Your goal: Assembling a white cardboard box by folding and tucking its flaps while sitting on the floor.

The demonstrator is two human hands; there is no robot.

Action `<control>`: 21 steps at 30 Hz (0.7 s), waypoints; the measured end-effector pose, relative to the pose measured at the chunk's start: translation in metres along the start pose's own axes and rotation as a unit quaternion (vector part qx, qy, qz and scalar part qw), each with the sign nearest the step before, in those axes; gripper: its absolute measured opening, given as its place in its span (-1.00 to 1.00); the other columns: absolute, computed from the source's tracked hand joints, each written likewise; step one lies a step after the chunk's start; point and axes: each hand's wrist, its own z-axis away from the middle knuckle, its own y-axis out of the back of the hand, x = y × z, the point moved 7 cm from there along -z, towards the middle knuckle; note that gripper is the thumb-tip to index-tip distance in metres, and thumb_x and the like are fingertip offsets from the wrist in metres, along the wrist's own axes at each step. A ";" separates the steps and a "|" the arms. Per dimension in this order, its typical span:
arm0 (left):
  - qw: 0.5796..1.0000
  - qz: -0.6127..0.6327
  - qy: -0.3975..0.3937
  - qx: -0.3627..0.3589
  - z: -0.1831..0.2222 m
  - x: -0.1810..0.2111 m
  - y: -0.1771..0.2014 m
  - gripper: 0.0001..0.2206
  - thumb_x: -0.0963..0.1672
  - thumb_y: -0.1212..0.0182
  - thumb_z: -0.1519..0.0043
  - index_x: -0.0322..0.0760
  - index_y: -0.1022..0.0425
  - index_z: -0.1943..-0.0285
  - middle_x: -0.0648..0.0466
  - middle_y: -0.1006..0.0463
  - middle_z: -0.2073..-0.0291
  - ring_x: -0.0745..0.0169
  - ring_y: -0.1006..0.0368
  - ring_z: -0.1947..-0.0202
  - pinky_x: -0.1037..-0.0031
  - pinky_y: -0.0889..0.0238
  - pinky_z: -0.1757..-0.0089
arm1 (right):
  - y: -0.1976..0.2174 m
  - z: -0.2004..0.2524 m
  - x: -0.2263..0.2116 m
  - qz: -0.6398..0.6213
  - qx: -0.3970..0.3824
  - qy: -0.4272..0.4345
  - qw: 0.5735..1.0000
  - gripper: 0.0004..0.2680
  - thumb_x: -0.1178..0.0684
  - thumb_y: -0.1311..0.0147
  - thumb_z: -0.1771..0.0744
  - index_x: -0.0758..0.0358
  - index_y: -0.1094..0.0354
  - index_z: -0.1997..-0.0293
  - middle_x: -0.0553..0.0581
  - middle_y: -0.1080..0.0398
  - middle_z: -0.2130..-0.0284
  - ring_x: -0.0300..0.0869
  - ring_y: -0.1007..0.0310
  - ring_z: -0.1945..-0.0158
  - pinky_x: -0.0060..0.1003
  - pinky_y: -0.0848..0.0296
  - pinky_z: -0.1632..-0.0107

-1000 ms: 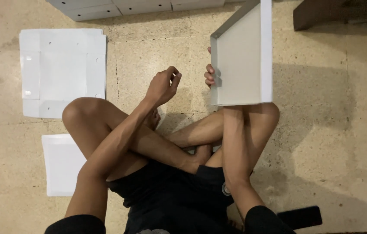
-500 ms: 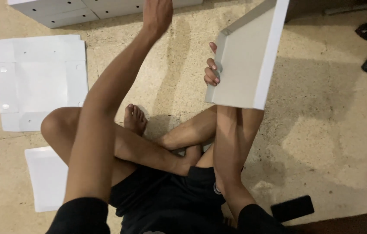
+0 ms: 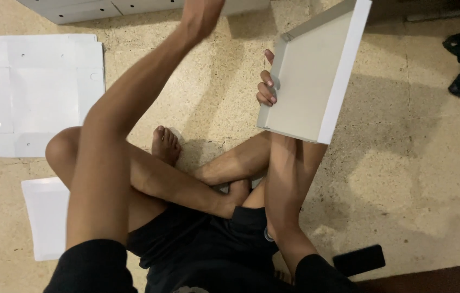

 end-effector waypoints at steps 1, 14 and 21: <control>1.000 -0.002 -0.001 0.001 0.015 -0.018 -0.003 -0.46 0.21 0.42 -0.32 -0.11 -0.27 0.46 0.28 -0.15 0.67 0.52 0.01 0.70 0.59 0.10 0.68 | -0.002 0.000 0.002 -0.001 -0.002 0.000 1.000 -0.15 -0.42 -0.17 -0.18 0.26 0.20 -0.53 0.24 -0.40 0.22 -0.18 -0.33 0.43 -0.33 -0.27 0.38; 0.854 -0.429 -0.112 -0.274 0.264 -0.024 -0.021 -0.82 -0.25 -0.07 -0.21 -0.24 -0.55 0.10 0.02 -0.60 0.40 0.12 -0.51 0.38 0.15 -0.29 0.01 | 0.019 -0.008 0.015 0.066 -0.110 -0.093 0.987 -0.33 -0.31 0.05 -0.32 0.05 0.37 -0.56 0.20 -0.32 0.09 -0.12 -0.35 0.35 -0.26 -0.30 0.31; 0.959 -0.210 -0.010 -0.190 0.261 0.019 0.039 -0.84 -0.15 -0.14 -0.25 -0.32 -0.57 0.10 -0.12 -0.64 0.29 -0.08 -0.62 0.26 0.11 -0.42 0.16 | 0.080 0.002 0.020 0.125 -0.066 -0.119 0.983 -0.49 -0.22 0.29 -0.42 -0.06 0.42 -0.57 0.21 -0.31 0.09 -0.04 -0.37 0.43 -0.20 -0.29 0.42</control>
